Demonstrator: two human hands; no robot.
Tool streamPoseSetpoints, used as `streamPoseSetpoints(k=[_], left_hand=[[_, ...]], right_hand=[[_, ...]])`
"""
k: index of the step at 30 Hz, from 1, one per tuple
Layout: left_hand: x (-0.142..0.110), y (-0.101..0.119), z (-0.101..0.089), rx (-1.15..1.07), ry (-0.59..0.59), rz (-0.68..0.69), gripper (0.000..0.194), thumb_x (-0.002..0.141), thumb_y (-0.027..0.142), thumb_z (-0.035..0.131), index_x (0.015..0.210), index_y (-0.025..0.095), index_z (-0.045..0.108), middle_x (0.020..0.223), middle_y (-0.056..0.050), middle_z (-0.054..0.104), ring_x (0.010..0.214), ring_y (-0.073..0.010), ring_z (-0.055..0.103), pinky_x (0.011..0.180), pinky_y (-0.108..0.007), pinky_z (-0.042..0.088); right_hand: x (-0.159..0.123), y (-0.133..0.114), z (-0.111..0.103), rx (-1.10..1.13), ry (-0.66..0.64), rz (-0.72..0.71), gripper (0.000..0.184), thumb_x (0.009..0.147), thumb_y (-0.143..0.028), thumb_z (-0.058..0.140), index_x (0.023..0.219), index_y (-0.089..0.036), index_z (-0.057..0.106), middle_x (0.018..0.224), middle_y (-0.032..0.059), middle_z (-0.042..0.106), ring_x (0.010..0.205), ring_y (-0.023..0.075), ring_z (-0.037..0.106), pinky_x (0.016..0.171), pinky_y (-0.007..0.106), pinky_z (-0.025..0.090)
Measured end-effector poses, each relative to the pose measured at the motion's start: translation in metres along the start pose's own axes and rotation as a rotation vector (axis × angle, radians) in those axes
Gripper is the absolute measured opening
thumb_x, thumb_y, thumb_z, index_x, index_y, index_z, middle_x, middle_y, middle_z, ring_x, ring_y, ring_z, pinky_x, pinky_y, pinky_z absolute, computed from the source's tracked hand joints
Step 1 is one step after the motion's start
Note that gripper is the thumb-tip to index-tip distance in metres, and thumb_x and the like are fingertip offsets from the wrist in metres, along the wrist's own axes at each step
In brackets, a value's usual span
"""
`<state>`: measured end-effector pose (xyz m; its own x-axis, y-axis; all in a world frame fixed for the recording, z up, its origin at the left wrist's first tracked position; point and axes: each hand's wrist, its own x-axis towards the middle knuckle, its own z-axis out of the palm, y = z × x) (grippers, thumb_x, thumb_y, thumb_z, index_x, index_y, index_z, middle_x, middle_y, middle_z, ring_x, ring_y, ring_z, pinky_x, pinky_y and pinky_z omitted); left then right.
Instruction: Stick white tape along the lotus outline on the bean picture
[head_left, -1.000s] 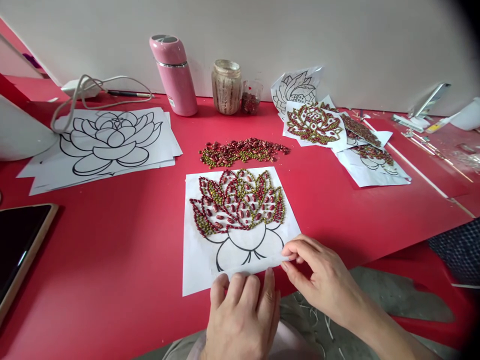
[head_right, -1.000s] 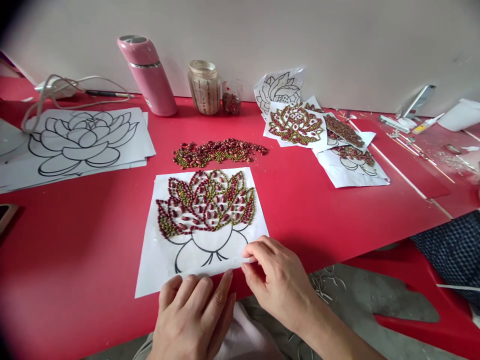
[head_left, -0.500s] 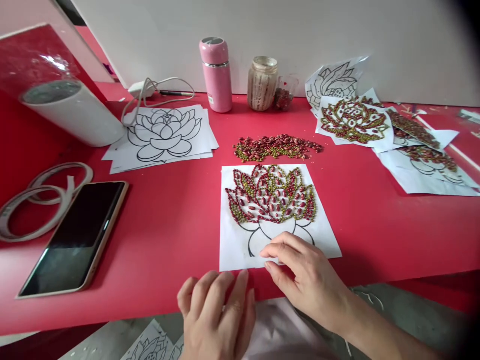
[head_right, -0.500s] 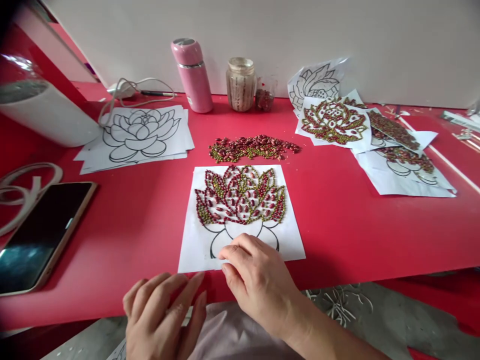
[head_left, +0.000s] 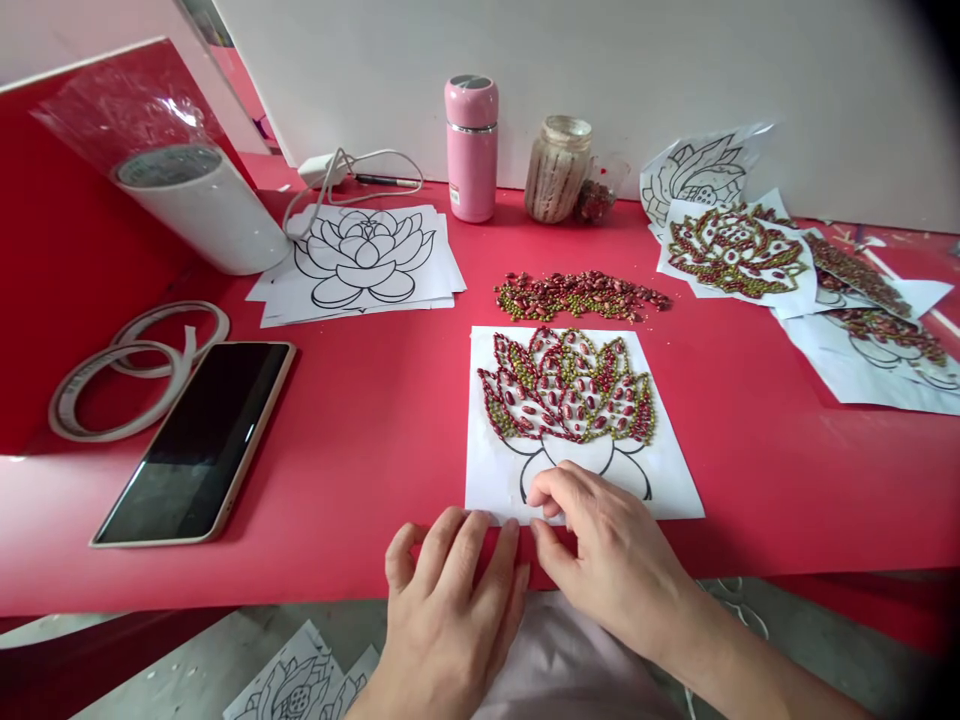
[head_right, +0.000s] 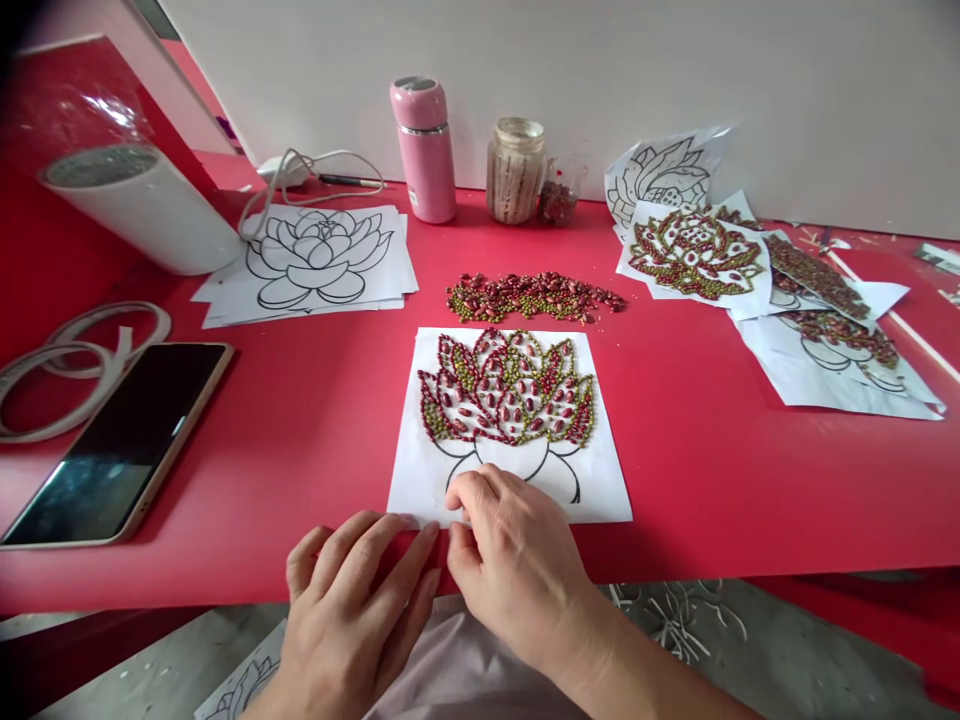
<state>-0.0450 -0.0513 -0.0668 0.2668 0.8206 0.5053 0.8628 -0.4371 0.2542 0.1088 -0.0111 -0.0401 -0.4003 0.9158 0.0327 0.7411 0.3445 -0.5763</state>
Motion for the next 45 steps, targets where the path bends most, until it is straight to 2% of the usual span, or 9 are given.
streamPoseSetpoints(k=[6,12,16,23,27,34,39,42,45], left_hand=[[-0.003,-0.002,0.004,-0.014,0.018,-0.013,0.017,0.080,0.025,0.053,0.092,0.021,0.064,0.088,-0.005,0.064,0.088,-0.0205,0.051,0.084,-0.040,0.030],[-0.006,-0.003,0.005,-0.034,0.024,0.004,0.018,0.079,0.023,0.054,0.094,0.020,0.064,0.090,-0.006,0.064,0.089,-0.0215,0.052,0.084,-0.042,0.029],[-0.005,-0.003,0.005,-0.027,0.037,-0.012,0.016,0.079,0.024,0.055,0.092,0.021,0.064,0.088,-0.005,0.064,0.088,-0.0209,0.052,0.084,-0.042,0.028],[-0.004,-0.002,0.006,-0.011,0.055,-0.013,0.016,0.079,0.024,0.055,0.092,0.022,0.064,0.087,-0.005,0.064,0.088,-0.0204,0.052,0.085,-0.042,0.028],[-0.005,-0.002,0.006,-0.015,0.050,-0.007,0.017,0.078,0.024,0.056,0.093,0.020,0.064,0.088,-0.006,0.064,0.088,-0.0219,0.052,0.083,-0.043,0.029],[-0.005,-0.002,0.006,-0.014,0.052,0.009,0.020,0.077,0.023,0.057,0.095,0.020,0.064,0.089,-0.007,0.063,0.088,-0.0223,0.052,0.083,-0.043,0.030],[-0.007,-0.003,0.006,-0.015,0.035,0.002,0.021,0.076,0.024,0.057,0.097,0.020,0.063,0.090,-0.007,0.063,0.089,-0.0232,0.052,0.084,-0.044,0.029],[-0.008,-0.003,0.006,-0.017,0.027,-0.002,0.022,0.077,0.024,0.057,0.097,0.020,0.063,0.090,-0.008,0.063,0.089,-0.0238,0.052,0.083,-0.044,0.029],[-0.008,-0.003,0.006,-0.022,0.026,-0.004,0.022,0.077,0.024,0.057,0.098,0.020,0.063,0.091,-0.008,0.063,0.090,-0.0236,0.052,0.084,-0.044,0.029]], right_hand=[[0.004,0.004,-0.004,0.014,0.032,0.024,0.023,0.069,-0.002,0.042,0.081,-0.021,0.043,0.074,-0.0028,0.050,0.066,0.0123,0.050,0.059,0.024,0.038],[0.003,0.004,-0.003,0.012,-0.003,0.026,0.020,0.072,-0.007,0.048,0.086,-0.022,0.044,0.081,-0.0013,0.051,0.072,0.0141,0.051,0.061,0.023,0.041],[0.003,0.005,0.000,-0.015,0.079,0.013,0.024,0.072,-0.003,0.040,0.087,-0.021,0.043,0.080,-0.0002,0.049,0.070,0.0144,0.050,0.060,0.025,0.041],[-0.002,0.010,-0.004,0.196,0.213,-0.028,0.021,0.076,-0.006,0.043,0.091,-0.020,0.046,0.080,0.0002,0.042,0.063,0.0110,0.043,0.058,0.023,0.040],[-0.008,0.023,-0.010,0.535,0.293,0.081,0.015,0.081,-0.016,0.051,0.095,-0.022,0.049,0.081,-0.0004,0.041,0.065,0.0101,0.043,0.058,0.022,0.042],[-0.005,0.032,-0.027,1.506,0.325,0.349,0.011,0.077,-0.020,0.058,0.086,-0.022,0.053,0.079,-0.0025,0.039,0.060,0.0053,0.042,0.048,0.015,0.041],[-0.004,0.042,-0.044,1.869,0.355,0.415,0.016,0.070,-0.015,0.059,0.082,-0.022,0.053,0.075,-0.0033,0.039,0.057,0.0029,0.042,0.046,0.008,0.042],[-0.008,0.045,-0.054,1.835,0.433,0.348,0.016,0.071,-0.015,0.058,0.084,-0.023,0.053,0.073,-0.0036,0.038,0.052,0.0025,0.038,0.039,0.004,0.035],[-0.013,0.033,-0.051,1.397,0.400,0.256,0.006,0.079,-0.023,0.054,0.085,-0.025,0.053,0.070,-0.0035,0.039,0.049,0.0053,0.037,0.040,0.011,0.037]])
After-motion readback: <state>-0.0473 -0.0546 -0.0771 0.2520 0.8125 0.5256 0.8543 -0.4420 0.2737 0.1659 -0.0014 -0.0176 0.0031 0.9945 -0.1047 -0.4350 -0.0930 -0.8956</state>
